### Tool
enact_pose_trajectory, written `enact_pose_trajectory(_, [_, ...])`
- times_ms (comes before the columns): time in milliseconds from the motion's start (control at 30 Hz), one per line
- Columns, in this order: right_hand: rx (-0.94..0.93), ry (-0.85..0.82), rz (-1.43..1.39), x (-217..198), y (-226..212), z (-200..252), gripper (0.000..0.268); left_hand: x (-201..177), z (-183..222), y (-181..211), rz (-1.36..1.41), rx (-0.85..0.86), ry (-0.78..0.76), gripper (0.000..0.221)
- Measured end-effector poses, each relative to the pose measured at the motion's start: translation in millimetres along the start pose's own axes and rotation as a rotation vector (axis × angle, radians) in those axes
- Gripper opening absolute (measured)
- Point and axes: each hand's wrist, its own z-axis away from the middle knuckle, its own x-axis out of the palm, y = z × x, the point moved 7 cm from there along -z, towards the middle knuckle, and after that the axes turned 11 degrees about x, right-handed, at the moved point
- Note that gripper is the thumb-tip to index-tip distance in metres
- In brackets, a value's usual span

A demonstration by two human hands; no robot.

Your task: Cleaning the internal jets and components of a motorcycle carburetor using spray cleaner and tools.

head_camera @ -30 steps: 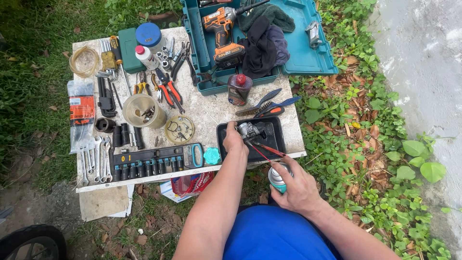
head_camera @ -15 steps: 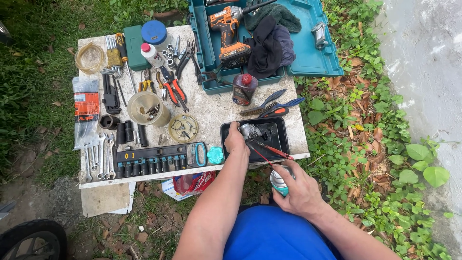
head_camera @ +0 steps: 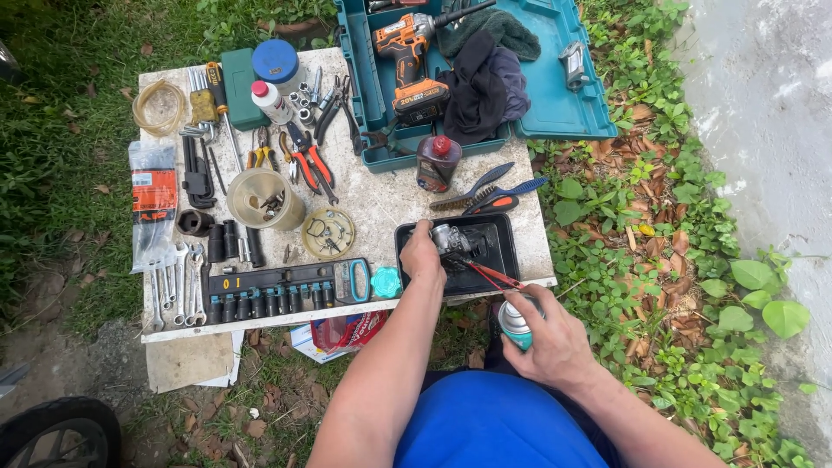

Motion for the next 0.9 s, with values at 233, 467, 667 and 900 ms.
enact_pose_trajectory(233, [0.019,0.144,-0.150,-9,63,-15,0.071,18,-89,-44,-0.097,0.359,-0.122,0.043])
enact_pose_trajectory(467, [0.145,0.265,-0.268,-9,112,-64,0.101,13,-27,20,0.053,0.763,-0.446,0.030])
enact_pose_trajectory(667, [0.201,0.332,-0.253,25,127,-98,0.106,10,-38,12,0.125,0.849,-0.495,0.030])
enact_pose_trajectory(900, [0.235,0.355,-0.174,99,179,-78,0.111,-1,-44,-12,0.123,0.844,-0.435,0.027])
